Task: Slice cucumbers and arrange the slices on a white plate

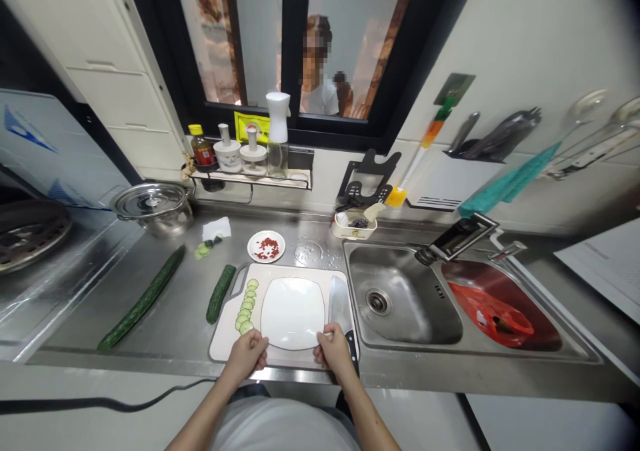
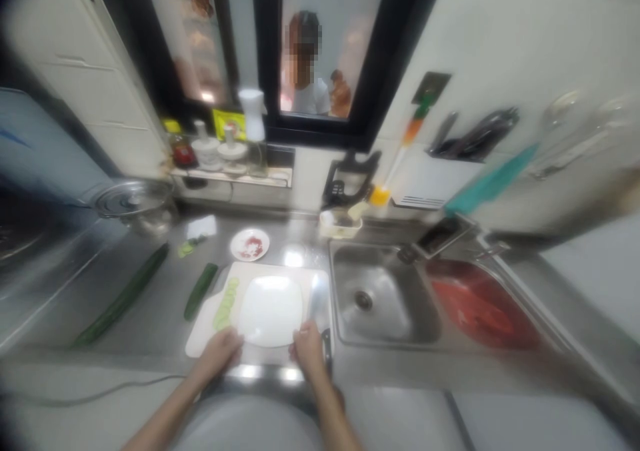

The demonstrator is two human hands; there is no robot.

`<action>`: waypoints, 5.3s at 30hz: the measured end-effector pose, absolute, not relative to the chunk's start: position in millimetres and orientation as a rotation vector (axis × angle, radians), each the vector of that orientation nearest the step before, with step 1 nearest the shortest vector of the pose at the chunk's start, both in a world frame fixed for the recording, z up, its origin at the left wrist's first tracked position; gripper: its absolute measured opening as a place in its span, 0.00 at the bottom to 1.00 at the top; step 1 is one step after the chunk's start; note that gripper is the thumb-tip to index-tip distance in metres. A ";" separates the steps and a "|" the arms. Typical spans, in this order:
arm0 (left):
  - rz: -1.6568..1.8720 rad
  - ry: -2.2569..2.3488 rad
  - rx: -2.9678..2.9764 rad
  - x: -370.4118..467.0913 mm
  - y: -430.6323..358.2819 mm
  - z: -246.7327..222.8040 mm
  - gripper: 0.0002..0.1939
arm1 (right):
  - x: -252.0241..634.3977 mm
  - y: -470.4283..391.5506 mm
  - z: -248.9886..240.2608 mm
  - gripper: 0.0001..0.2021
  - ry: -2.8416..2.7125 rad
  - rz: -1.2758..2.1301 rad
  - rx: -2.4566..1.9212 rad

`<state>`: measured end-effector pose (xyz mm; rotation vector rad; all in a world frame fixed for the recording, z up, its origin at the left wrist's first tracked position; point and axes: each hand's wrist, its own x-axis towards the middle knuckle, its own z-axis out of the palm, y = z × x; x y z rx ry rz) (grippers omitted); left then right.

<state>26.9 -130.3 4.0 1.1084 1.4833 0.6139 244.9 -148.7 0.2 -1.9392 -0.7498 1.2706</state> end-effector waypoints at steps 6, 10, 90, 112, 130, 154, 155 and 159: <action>0.490 1.717 1.538 6.8 -126.5 0.2 0.18 | 256.4 -153.8 13.7 0.07 -1.149 0.924 -2.181; 0.408 1.908 1.661 -17.7 -119.2 -0.2 0.15 | 265.2 -157.3 26.5 0.11 -1.319 0.749 -2.191; 0.859 1.015 0.925 60.8 -75.5 128.9 0.23 | 228.8 -103.0 136.4 0.10 -2.032 0.299 -1.157; 0.939 1.019 1.385 60.4 -72.4 112.3 0.18 | 228.6 -100.1 110.7 0.08 -2.104 0.376 -1.274; 0.650 1.289 1.556 79.3 -19.2 15.5 0.17 | 231.0 -55.7 48.5 0.09 -2.086 0.839 -1.814; 0.359 1.544 2.077 85.9 -14.3 16.7 0.13 | 215.4 -63.6 20.4 0.16 -2.332 0.408 -2.131; 0.366 1.543 2.073 85.9 -14.0 16.3 0.13 | 215.0 -63.9 19.8 0.16 -2.338 0.403 -2.129; 0.390 1.535 2.062 86.3 -10.9 15.0 0.13 | 213.4 -61.9 17.6 0.16 -2.343 0.389 -2.135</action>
